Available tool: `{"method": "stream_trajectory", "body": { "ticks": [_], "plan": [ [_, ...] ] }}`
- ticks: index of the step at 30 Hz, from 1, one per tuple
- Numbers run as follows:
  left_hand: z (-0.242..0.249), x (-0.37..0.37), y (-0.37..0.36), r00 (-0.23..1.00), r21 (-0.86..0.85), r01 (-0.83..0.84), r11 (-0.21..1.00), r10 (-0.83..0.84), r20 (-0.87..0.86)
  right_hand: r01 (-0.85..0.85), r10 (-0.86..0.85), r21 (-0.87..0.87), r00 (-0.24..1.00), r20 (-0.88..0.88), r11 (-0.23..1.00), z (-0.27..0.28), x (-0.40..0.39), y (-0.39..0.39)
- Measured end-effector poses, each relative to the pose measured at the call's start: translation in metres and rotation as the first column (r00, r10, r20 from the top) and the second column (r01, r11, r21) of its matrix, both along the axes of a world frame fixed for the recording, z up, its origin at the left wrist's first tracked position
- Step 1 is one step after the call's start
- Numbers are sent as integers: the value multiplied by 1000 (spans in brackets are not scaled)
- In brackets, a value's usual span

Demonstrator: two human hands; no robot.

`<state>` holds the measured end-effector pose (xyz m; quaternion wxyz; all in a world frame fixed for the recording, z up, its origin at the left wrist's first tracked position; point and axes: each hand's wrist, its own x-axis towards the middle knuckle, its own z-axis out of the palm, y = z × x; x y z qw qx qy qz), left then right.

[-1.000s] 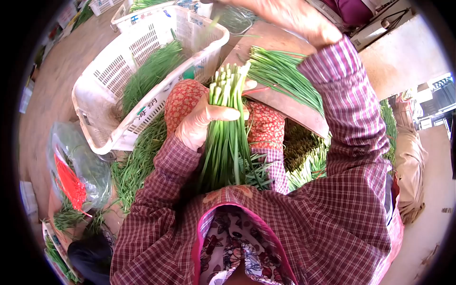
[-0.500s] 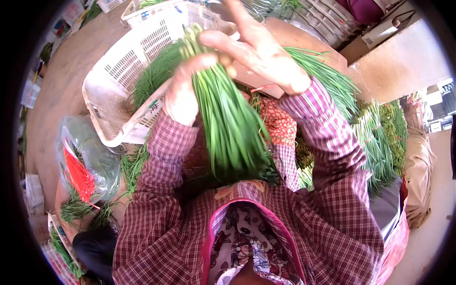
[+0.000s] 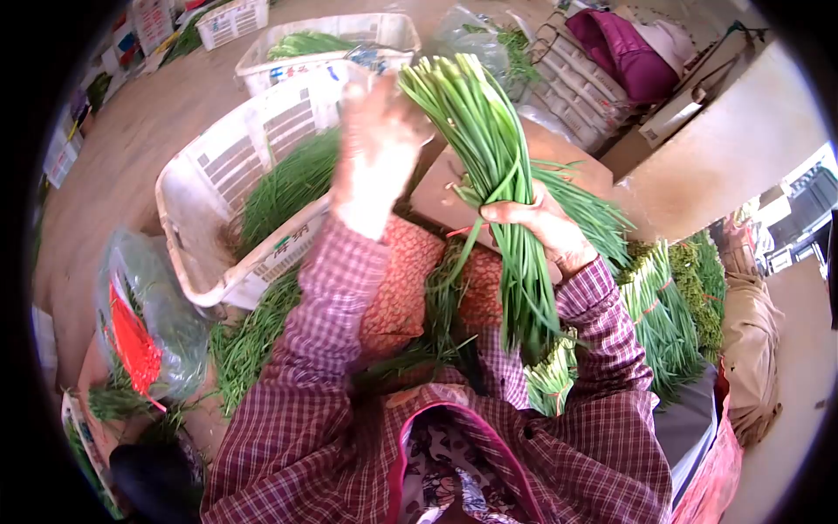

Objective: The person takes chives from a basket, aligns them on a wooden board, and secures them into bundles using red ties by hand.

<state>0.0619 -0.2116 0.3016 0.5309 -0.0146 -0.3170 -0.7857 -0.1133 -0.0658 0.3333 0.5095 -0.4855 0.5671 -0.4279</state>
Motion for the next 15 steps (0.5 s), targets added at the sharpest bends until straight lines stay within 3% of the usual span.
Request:
{"method": "stream_trajectory", "body": {
  "ticks": [1, 3, 5, 7, 8, 9, 11, 12, 13, 15],
  "plan": [
    [0, 6, -5, 1000, -5, 3, 1000, -3, 21, 8, -14, 70, 996, 86, 998, 11, -4, 8],
    [-3, 12, -4, 992, -38, -77, 996, 80, 93, -26, 22, 30, 992, 127, 999, 1, -23, 11],
    [-8, 18, 1, 994, -71, -37, 997, 44, 96, -26, 23, 22, 992, 127, 999, -1, -25, 14],
    [-5, 21, 17, 869, -313, -222, 923, 333, 365, 7, -6, -4, 993, 119, 1000, -3, -22, 15],
    [-8, 18, 24, 824, -350, -374, 859, 480, 299, 22, -20, -15, 993, 113, 1000, -3, -22, 16],
    [-5, 16, 34, 825, -346, -373, 861, 478, 301, 37, -34, -26, 994, 107, 999, -4, -22, 16],
    [13, 16, 54, 700, -476, -496, 727, 658, 276, 52, -52, -5, 998, 44, 999, -6, -23, 17],
    [18, 15, 56, 555, -659, -524, 539, 803, 216, 53, -53, 1, 998, 44, 999, -6, -21, 17],
    [30, 13, 61, 422, -783, -516, 346, 899, 119, 81, -81, -37, 997, -2, 996, -5, -17, 17],
    [28, 3, 54, 348, -890, -416, 186, 937, 33, 108, -111, -79, 993, -46, 991, -3, -14, 19]
  ]
}}
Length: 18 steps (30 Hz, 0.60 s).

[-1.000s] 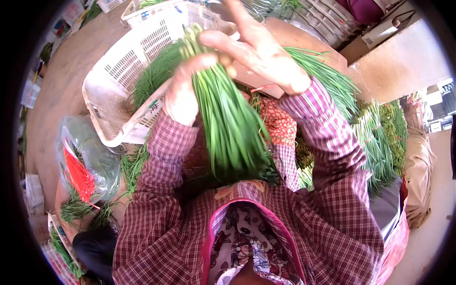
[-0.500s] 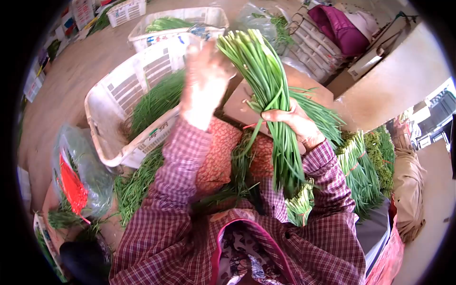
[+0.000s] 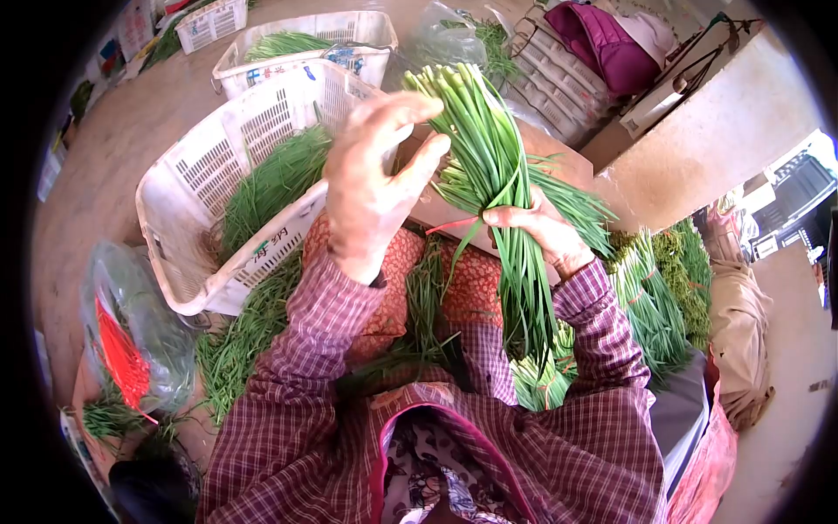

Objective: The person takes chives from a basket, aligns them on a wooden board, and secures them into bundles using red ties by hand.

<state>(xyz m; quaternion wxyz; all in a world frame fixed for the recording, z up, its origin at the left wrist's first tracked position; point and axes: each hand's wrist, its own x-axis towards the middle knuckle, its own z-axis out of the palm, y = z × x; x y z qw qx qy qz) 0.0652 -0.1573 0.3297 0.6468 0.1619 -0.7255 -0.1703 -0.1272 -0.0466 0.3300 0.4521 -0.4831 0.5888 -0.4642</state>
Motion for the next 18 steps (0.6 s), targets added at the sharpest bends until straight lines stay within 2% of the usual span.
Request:
{"method": "stream_trajectory", "body": {
  "ticks": [1, 3, 4, 6, 8, 11, 16, 18],
  "plan": [
    [-12, -3, -7, 1000, 1, 1, 1000, -1, 0, 2, -3, 31, 999, 34, 1000, 1, 0, 1],
    [-34, -7, -17, 983, 281, 42, 959, -90, 161, 20, -22, 28, 997, 71, 999, 7, 4, 5],
    [-37, -10, -18, 983, 276, 49, 960, -96, 158, 27, -28, 23, 997, 67, 999, 9, 2, 4],
    [-41, -11, -6, 941, 430, 334, 839, -270, -203, 4, -4, 10, 1000, -27, 1000, 8, 0, 6],
    [-34, -7, -1, 949, 384, 279, 880, -192, -250, 3, -4, -12, 999, -34, 1000, 8, 4, 7],
    [-26, -5, 2, 940, 440, 298, 847, -180, -290, -20, 19, -50, 1000, -9, 999, 7, 4, 6],
    [-16, -5, 5, 918, 520, 390, 760, -283, -276, -27, 26, -36, 999, -40, 999, 4, 5, 5],
    [-13, -8, 6, 918, 531, 389, 753, -272, -288, -24, 23, -37, 999, -27, 999, 2, 6, 6]
  ]
}}
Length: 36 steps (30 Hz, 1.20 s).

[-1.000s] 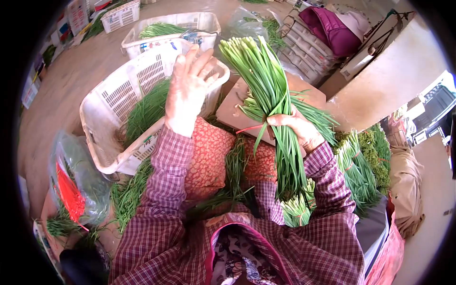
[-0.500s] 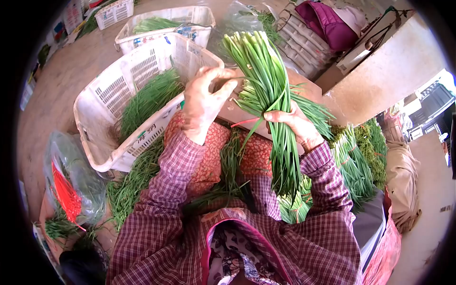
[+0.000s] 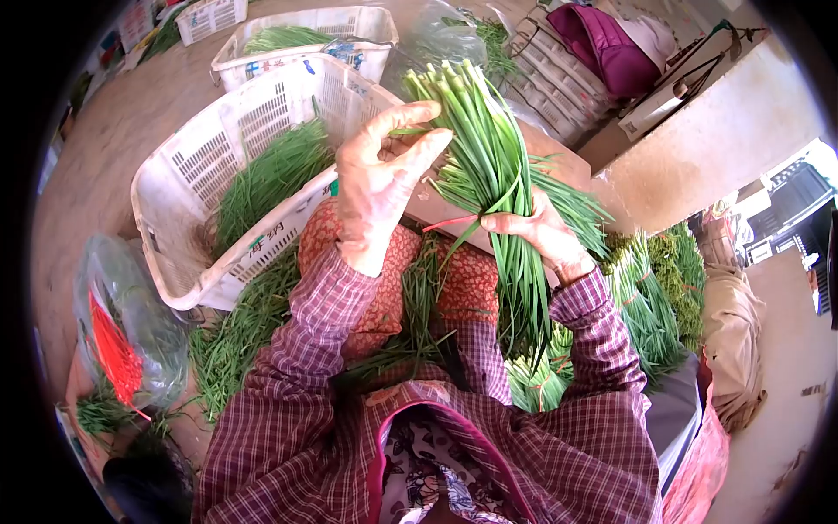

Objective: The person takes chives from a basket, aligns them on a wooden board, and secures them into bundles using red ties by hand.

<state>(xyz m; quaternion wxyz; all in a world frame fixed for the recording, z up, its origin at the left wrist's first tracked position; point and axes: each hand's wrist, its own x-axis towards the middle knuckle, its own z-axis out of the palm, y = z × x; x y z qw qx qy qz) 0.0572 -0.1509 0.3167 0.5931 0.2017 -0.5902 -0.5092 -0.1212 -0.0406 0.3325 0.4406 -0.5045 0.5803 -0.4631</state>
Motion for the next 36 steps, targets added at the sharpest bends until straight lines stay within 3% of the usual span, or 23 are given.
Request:
{"method": "stream_trajectory", "body": {
  "ticks": [2, 4, 6, 10, 12, 13, 14, 15, 16, 17, 18, 19, 20, 22, 24, 27, 29, 36],
  "plan": [
    [-6, -7, -6, 977, 74, 130, 989, -115, -182, 15, -15, 11, 1000, 4, 1000, -1, -3, 0],
    [-12, -5, -11, 975, 88, 171, 981, -155, -161, 38, -38, 20, 999, 7, 999, -3, -5, 0],
    [-16, -4, -9, 936, 210, 328, 921, -286, -207, 32, -32, 4, 999, 4, 999, -4, -5, 0],
    [-17, 11, -15, 919, 243, 387, 889, -350, -182, 36, -36, 12, 999, -32, 999, -5, -9, 2],
    [-14, 40, -25, 894, 137, 411, 902, -369, -253, 27, -27, -4, 1000, -6, 1000, -5, -13, 6],
    [-23, 57, -42, 891, -84, 383, 920, -392, -231, 34, -33, 25, 999, -21, 999, -6, -20, 9],
    [-29, 76, -60, 867, 43, 397, 917, -359, -344, 50, -49, 22, 998, -26, 999, -5, -25, 12],
    [-24, 97, -64, 920, -1, 312, 950, -303, -248, 76, -76, 27, 997, -6, 997, -6, -29, 15],
    [-23, 118, -63, 962, -103, 266, 958, -270, -28, 104, -104, 30, 994, 14, 994, -7, -34, 19],
    [-16, 120, -58, 959, -178, 164, 970, -114, 261, 107, -104, 73, 994, -45, 992, -5, -41, 20],
    [-9, 120, -53, 857, -278, 82, 957, 75, 511, 133, -130, 53, 990, -59, 990, -2, -39, 21],
    [0, 112, -41, 830, -388, 65, 919, 166, 532, 135, -132, 47, 989, -61, 990, -1, -37, 22],
    [9, 96, -27, 800, -495, 51, 868, 261, 540, 133, -131, 39, 989, -64, 990, 1, -36, 20],
    [16, 65, -11, 838, -599, 68, 798, 281, 468, 106, -103, 33, 992, -72, 994, 0, -33, 16],
    [6, 22, -6, 959, -521, 30, 853, 122, 255, 80, -77, 25, 994, -82, 997, 0, -28, 13],
    [-3, -14, -4, 970, -448, -35, 893, 138, 198, 65, -65, 61, 998, -10, 996, 4, -17, 15],
    [-9, -25, -3, 976, -297, -80, 952, 135, 170, 85, -85, 50, 996, 0, 995, 2, -13, 15],
    [-9, -28, 4, 961, -378, -174, 909, 240, 135, 68, -67, 86, 998, -11, 994, 2, -13, 19]
  ]
}}
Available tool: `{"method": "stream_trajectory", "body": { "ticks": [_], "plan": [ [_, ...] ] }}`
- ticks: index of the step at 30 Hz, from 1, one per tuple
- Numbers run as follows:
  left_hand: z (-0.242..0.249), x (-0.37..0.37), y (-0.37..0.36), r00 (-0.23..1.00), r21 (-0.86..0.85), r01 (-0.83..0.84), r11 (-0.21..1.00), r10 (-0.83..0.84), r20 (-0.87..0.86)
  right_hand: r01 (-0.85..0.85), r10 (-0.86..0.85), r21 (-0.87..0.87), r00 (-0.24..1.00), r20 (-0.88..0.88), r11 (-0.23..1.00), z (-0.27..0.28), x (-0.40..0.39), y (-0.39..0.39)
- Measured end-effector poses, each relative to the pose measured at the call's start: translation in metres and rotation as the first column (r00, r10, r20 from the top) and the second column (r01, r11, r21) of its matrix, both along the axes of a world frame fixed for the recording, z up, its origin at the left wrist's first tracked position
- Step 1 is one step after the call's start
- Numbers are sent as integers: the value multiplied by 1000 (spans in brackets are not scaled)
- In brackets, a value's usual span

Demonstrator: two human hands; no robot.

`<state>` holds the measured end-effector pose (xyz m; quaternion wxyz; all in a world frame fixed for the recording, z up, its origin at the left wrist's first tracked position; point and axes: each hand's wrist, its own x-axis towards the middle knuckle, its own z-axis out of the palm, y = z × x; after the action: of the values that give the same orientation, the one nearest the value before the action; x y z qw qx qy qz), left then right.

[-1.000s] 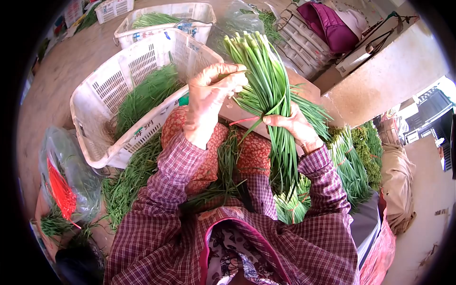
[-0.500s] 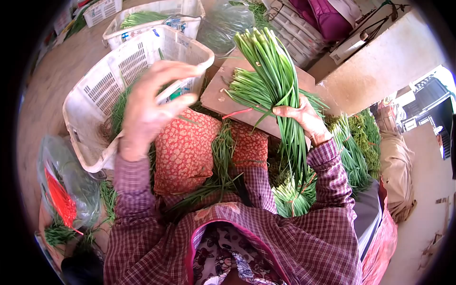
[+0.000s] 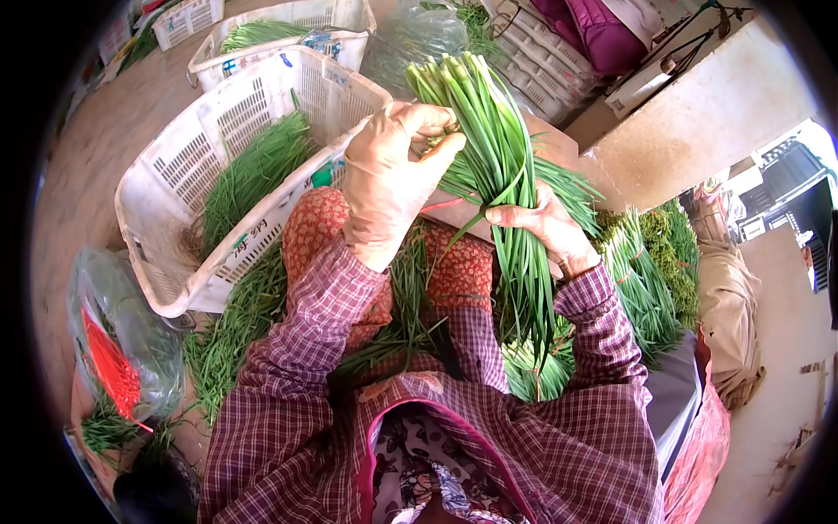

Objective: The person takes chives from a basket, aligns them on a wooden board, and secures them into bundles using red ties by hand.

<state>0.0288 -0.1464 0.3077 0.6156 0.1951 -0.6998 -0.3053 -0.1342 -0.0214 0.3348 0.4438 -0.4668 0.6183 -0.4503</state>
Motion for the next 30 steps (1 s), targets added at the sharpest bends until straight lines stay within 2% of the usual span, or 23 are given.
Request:
{"method": "stream_trajectory", "body": {
  "ticks": [6, 9, 10, 12, 14, 15, 16, 17, 18, 19, 20, 21, 22, 24, 25, 26, 28, 29, 30],
  "plan": [
    [-3, 4, -2, 999, 11, 23, 1000, -23, 46, 2, -2, 6, 1000, 30, 1000, 1, 0, 1],
    [-3, 21, -3, 979, 234, 185, 954, -199, 35, 38, -39, 24, 998, 48, 999, -1, -4, 2],
    [-1, 32, -6, 958, 230, 285, 930, -283, -44, 61, -64, 35, 996, 63, 997, -1, -7, 3],
    [3, 61, -17, 824, 407, 567, 716, -504, -259, 85, -89, 56, 994, 68, 995, -2, -16, 5],
    [-5, 84, -30, 769, 385, 637, 668, -579, -271, 41, -42, 60, 999, 22, 997, -2, -30, 7],
    [-7, 93, -33, 787, 493, 591, 639, -592, -175, 65, -65, 10, 998, -9, 998, 2, -32, 9],
    [-9, 99, -45, 787, 559, 424, 712, -596, 162, 46, -46, 0, 998, -33, 999, 8, -42, 11],
    [-14, 102, -50, 779, 522, 360, 773, -557, 289, 46, -70, -116, 975, -213, 992, 12, -52, 10],
    [-21, 103, -52, 757, 475, 300, 827, -510, 409, 27, -115, -227, 917, -382, 973, 19, -59, 7],
    [-26, 102, -52, 747, 484, 303, 821, -520, 414, 31, -198, -306, 825, -530, 951, 22, -71, 7],
    [-29, 100, -53, 778, 407, 231, 884, -419, 468, 21, -284, -379, 702, -653, 925, 26, -84, 6],
    [-32, 98, -55, 803, 317, 156, 936, -307, 510, 75, -331, -330, 416, -847, 941, 34, -99, 4],
    [-34, 94, -60, 797, 321, 163, 933, -316, 515, 143, -309, -296, 84, -947, 945, 41, -114, 4],
    [-37, 85, -72, 775, 155, 46, 987, -133, 618, -29, -353, -356, -228, -908, 934, 47, -140, 6],
    [-38, 79, -74, 796, 119, -30, 992, -48, 603, -20, -333, -341, -275, -902, 940, 47, -149, 5],
    [-40, 71, -77, 793, 121, -30, 992, -51, 608, -9, -310, -324, -319, -896, 946, 42, -158, 3],
    [-29, 51, -78, 815, 90, 50, 995, -93, 572, -12, -258, -263, -240, -936, 965, 25, -160, -3],
    [-24, 37, -76, 789, 91, 10, 996, -64, 611, 21, -221, -228, -163, -961, 973, 10, -159, -11],
    [-28, 23, -78, 784, 93, 11, 996, -66, 617, 25, -220, -227, -157, -963, 974, -5, -155, -18]
  ]
}}
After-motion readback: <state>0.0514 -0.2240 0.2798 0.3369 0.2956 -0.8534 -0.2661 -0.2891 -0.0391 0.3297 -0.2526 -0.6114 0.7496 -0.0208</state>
